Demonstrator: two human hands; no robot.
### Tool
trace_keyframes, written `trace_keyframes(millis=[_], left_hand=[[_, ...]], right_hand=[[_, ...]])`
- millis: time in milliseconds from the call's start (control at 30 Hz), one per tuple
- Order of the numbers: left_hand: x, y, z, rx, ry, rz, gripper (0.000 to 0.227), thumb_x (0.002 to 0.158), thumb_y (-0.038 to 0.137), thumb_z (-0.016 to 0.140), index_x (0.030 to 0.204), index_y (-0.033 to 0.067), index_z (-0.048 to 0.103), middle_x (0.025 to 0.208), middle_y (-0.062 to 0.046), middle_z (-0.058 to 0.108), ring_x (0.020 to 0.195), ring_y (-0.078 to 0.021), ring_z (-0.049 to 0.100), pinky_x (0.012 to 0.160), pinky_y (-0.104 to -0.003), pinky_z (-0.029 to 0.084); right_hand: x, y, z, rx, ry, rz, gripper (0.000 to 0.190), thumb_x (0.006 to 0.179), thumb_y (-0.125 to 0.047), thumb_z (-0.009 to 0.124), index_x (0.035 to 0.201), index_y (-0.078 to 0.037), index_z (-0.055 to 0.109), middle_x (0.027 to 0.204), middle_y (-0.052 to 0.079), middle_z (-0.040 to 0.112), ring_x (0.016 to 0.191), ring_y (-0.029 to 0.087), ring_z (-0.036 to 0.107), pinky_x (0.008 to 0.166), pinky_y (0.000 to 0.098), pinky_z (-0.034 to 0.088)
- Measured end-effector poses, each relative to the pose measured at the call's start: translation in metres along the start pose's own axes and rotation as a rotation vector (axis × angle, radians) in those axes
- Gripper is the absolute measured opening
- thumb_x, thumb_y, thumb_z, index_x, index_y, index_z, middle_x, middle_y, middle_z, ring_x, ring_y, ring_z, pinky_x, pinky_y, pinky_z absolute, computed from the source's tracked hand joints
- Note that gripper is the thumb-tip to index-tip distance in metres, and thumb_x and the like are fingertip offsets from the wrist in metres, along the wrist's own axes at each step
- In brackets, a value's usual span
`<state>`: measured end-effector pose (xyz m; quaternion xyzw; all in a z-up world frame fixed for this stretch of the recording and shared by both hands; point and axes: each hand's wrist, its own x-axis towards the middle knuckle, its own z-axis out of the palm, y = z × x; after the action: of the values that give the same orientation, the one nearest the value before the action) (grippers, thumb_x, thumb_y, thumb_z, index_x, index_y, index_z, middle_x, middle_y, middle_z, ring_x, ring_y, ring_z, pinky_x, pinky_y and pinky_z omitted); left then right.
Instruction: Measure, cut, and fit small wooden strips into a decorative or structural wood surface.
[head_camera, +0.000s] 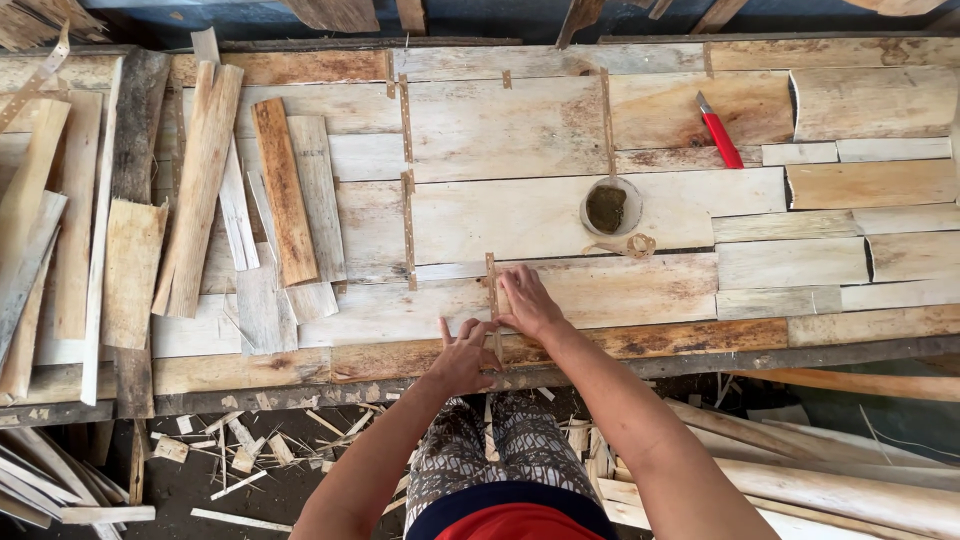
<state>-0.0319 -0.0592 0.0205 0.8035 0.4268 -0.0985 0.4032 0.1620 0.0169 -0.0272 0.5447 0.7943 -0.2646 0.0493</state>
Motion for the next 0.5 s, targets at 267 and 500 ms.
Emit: trace_keyframes(millis=[267,500], left_hand=[[0.001,-0.003,0.005,0.024,0.010,0.013,0.029,0.077,0.039,0.087,0.105,0.0345,0.081,0.156,-0.004,0.034,0.153,-0.0321,0.019,0.111,-0.087,-0.002],[-0.003,0.004,-0.002,0.034,-0.011,-0.016,0.026,0.078,0.042,0.086,0.103,0.0339,0.081,0.154,-0.003,0.037,0.153,-0.0314,0.020,0.114,-0.086,-0.002]], right_hand=[[-0.001,-0.003,0.005,-0.124,-0.062,-0.024,0.103,0.063,-0.047,0.095,0.137,-0.004,0.037,0.134,0.022,0.043,0.130,0.037,0.046,0.115,0.0448,0.042],[-0.007,-0.009,0.000,-0.183,-0.119,-0.033,0.123,0.053,-0.062,0.093,0.142,-0.002,0.034,0.142,0.025,0.040,0.138,0.040,0.040,0.121,0.0489,0.034]])
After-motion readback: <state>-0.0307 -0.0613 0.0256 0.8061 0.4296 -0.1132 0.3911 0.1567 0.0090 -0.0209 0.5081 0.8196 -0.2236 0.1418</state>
